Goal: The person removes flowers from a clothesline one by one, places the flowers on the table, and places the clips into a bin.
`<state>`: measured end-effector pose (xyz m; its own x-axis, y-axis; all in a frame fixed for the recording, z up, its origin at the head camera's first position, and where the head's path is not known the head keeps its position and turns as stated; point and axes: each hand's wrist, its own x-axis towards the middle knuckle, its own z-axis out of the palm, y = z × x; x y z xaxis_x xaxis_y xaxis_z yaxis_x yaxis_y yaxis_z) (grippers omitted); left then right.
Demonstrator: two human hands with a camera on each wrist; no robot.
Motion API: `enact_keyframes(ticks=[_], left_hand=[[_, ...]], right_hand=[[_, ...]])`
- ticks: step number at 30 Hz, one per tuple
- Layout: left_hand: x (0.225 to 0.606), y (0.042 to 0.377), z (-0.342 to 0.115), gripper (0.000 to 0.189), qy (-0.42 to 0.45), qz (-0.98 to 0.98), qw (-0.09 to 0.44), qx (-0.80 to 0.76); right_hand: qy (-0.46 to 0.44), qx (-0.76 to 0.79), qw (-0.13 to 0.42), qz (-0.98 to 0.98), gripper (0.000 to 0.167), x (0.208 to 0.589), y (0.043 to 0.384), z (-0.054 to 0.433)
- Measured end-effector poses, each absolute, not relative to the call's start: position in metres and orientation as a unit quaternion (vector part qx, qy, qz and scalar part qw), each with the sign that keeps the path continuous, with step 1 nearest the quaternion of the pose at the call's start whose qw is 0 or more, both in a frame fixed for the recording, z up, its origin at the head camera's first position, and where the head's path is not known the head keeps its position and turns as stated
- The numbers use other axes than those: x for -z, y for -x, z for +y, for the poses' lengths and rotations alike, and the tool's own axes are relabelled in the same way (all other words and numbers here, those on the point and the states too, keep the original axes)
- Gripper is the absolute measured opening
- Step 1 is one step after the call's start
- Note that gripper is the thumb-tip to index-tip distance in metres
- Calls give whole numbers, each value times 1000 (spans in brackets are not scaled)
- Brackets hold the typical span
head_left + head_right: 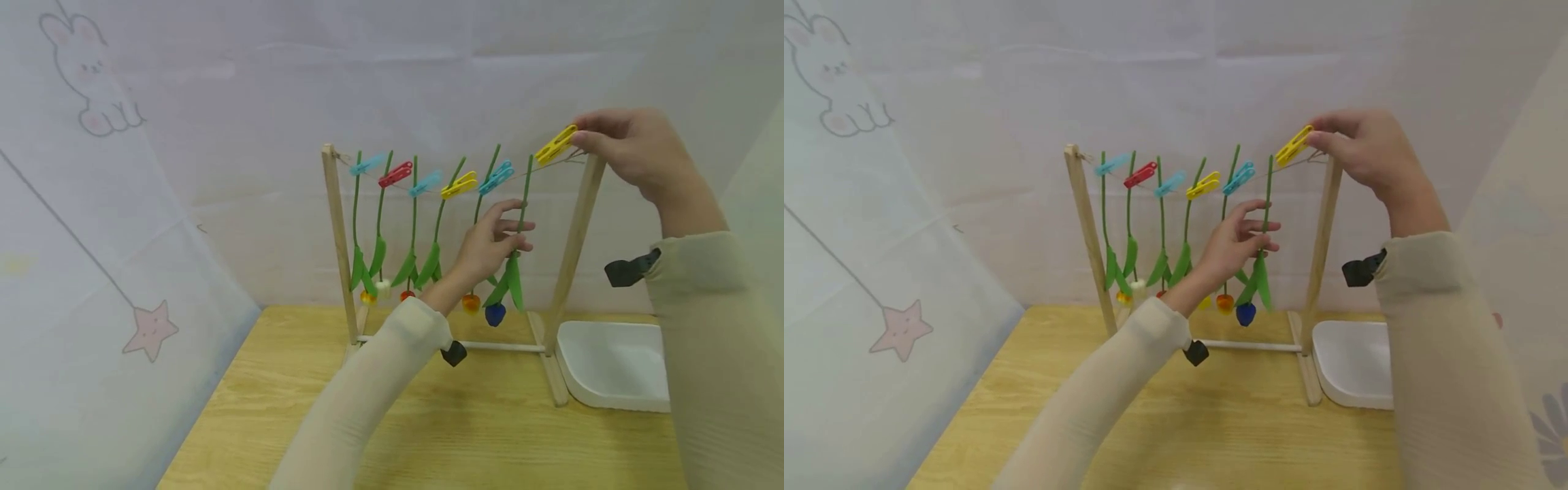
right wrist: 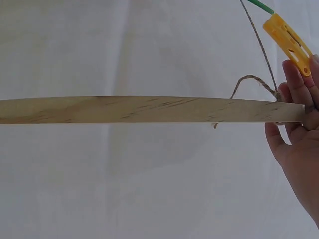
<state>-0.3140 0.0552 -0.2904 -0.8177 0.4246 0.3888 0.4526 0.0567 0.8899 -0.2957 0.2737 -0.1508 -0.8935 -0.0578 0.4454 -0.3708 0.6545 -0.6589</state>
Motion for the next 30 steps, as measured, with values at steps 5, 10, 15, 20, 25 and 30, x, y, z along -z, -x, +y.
enact_keyframes(ticks=[5,10,15,20,25,30], left_hand=[[290,312,52,56,319,-729,11,605],[291,307,48,55,338,-730,19,594],[291,303,46,54,365,-738,36,567],[298,296,42,53,384,-757,57,526],[307,290,34,54,401,-777,73,480],[313,284,25,54,424,-791,94,430]], right_hand=[[-174,-578,204,-771,32,153,293,276],[-253,-730,209,-599,31,160,293,276],[-296,-768,235,-518,32,168,290,283],[-308,-781,249,-484,28,184,284,295],[-283,-803,257,-457,27,206,274,309],[-286,-804,254,-455,29,232,266,323]])
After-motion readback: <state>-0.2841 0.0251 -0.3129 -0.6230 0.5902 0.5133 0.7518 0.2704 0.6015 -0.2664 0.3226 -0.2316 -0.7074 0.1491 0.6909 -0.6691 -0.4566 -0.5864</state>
